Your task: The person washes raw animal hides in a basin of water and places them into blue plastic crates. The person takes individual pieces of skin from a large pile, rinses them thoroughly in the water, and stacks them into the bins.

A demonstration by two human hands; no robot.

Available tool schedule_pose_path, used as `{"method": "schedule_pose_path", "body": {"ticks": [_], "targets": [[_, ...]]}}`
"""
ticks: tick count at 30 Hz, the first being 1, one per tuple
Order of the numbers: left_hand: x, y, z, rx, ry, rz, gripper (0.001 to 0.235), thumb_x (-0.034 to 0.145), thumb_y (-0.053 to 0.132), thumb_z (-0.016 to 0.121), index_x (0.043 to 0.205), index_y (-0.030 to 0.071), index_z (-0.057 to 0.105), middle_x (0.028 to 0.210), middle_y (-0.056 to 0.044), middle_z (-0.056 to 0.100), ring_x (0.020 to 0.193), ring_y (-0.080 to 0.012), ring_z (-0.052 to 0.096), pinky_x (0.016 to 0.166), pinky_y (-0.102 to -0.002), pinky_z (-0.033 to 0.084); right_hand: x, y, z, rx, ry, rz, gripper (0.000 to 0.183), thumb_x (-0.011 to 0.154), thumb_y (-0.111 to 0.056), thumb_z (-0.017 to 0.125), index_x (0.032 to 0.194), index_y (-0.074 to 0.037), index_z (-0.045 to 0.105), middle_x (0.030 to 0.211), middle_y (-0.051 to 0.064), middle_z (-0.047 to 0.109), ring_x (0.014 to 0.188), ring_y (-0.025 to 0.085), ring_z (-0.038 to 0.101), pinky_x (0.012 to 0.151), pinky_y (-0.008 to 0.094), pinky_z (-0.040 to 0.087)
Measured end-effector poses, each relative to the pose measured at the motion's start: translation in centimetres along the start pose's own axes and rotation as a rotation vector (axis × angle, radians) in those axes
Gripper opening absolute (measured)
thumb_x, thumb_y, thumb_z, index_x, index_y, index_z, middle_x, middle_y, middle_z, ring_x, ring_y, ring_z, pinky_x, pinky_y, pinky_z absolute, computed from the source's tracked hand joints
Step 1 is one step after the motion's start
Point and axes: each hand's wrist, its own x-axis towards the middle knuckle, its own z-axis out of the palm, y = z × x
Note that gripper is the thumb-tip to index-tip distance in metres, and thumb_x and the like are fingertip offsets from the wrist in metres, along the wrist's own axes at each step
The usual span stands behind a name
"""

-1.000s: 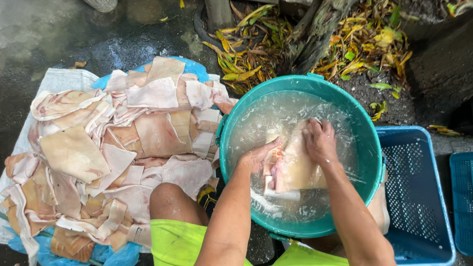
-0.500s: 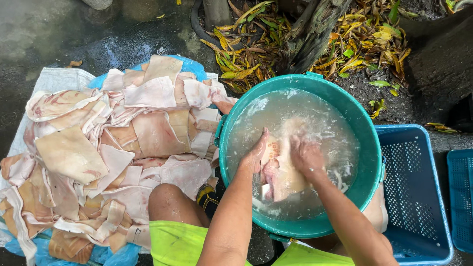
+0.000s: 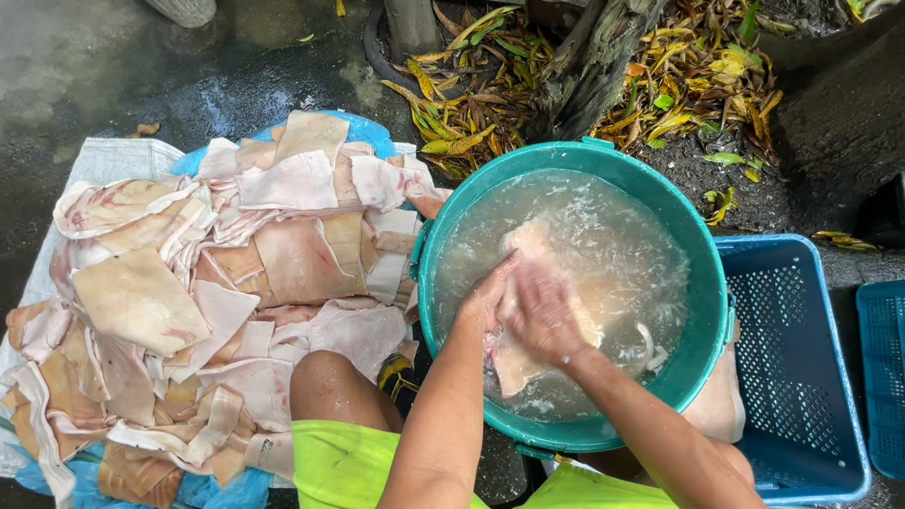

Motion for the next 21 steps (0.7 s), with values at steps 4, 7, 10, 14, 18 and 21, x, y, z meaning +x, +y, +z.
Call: {"method": "schedule_pose_path", "body": {"ticks": [4, 7, 10, 14, 18, 21], "targets": [[2.3, -1.9, -1.2, -0.117, -0.059, -0.092, 0.113, 0.07, 0.078, 0.057, 0.162, 0.023, 0.024, 0.169, -0.014, 0.015, 0.152, -0.0386, 0.019, 0.115, -0.063, 0.023, -0.7, -0.2, -0.9, -0.054, -0.078, -0.168, 0.077, 0.099, -0.061, 0.022, 0.161, -0.015, 0.022, 0.171, 0.013, 0.009, 0.157, 0.03, 0.01, 0.127, 0.047, 0.006], [3.7, -2.4, -1.3, -0.105, 0.025, 0.017, 0.119, 0.073, 0.071, 0.074, 0.164, 0.014, 0.023, 0.171, -0.018, 0.016, 0.153, -0.0367, 0.018, 0.12, -0.055, 0.024, 0.6, 0.8, -2.8, 0.344, -0.202, 0.257, 0.074, 0.099, -0.062, 0.019, 0.163, -0.027, 0.023, 0.173, 0.007, 0.01, 0.156, 0.029, 0.013, 0.129, 0.043, 0.011], [4.8, -2.7, -1.9, -0.087, 0.129, -0.146, 0.114, 0.076, 0.067, 0.073, 0.163, 0.015, 0.021, 0.169, -0.025, 0.017, 0.15, -0.0416, 0.034, 0.119, -0.057, 0.034, 0.8, 0.2, -2.1, 0.453, -0.055, 0.334, 0.079, 0.102, -0.063, 0.021, 0.165, -0.015, 0.012, 0.169, 0.015, 0.012, 0.154, 0.034, 0.016, 0.127, 0.05, 0.014], [5.4, -3.0, -2.7, -0.187, -0.111, 0.012, 0.083, 0.077, 0.052, 0.081, 0.143, 0.007, 0.059, 0.155, -0.023, 0.05, 0.13, -0.0369, 0.051, 0.104, -0.05, 0.043, -0.6, -0.9, 0.5, 0.041, 0.01, -0.144, 0.075, 0.106, -0.059, 0.031, 0.162, -0.012, 0.016, 0.168, 0.019, 0.016, 0.154, 0.038, 0.021, 0.123, 0.056, 0.016], [3.7, -2.2, -1.9, -0.016, 0.144, 0.002, 0.058, 0.078, 0.034, 0.083, 0.13, 0.01, 0.07, 0.124, -0.014, 0.065, 0.095, -0.0266, 0.06, 0.075, -0.042, 0.041, -0.9, 2.8, -1.4, 0.574, -0.169, 0.236, 0.081, 0.088, -0.066, 0.057, 0.157, -0.026, 0.049, 0.174, 0.016, 0.025, 0.143, 0.031, 0.054, 0.122, 0.044, 0.041], [1.4, -1.1, -0.5, 0.016, 0.14, 0.072, 0.052, 0.078, 0.025, 0.082, 0.124, 0.001, 0.074, 0.107, -0.014, 0.071, 0.081, -0.0266, 0.063, 0.065, -0.041, 0.042, 0.1, 4.3, -3.6, 0.743, -0.065, 0.45, 0.116, 0.077, -0.055, 0.08, 0.16, -0.007, 0.016, 0.161, 0.02, 0.033, 0.148, 0.035, 0.035, 0.122, 0.046, 0.029]]}}
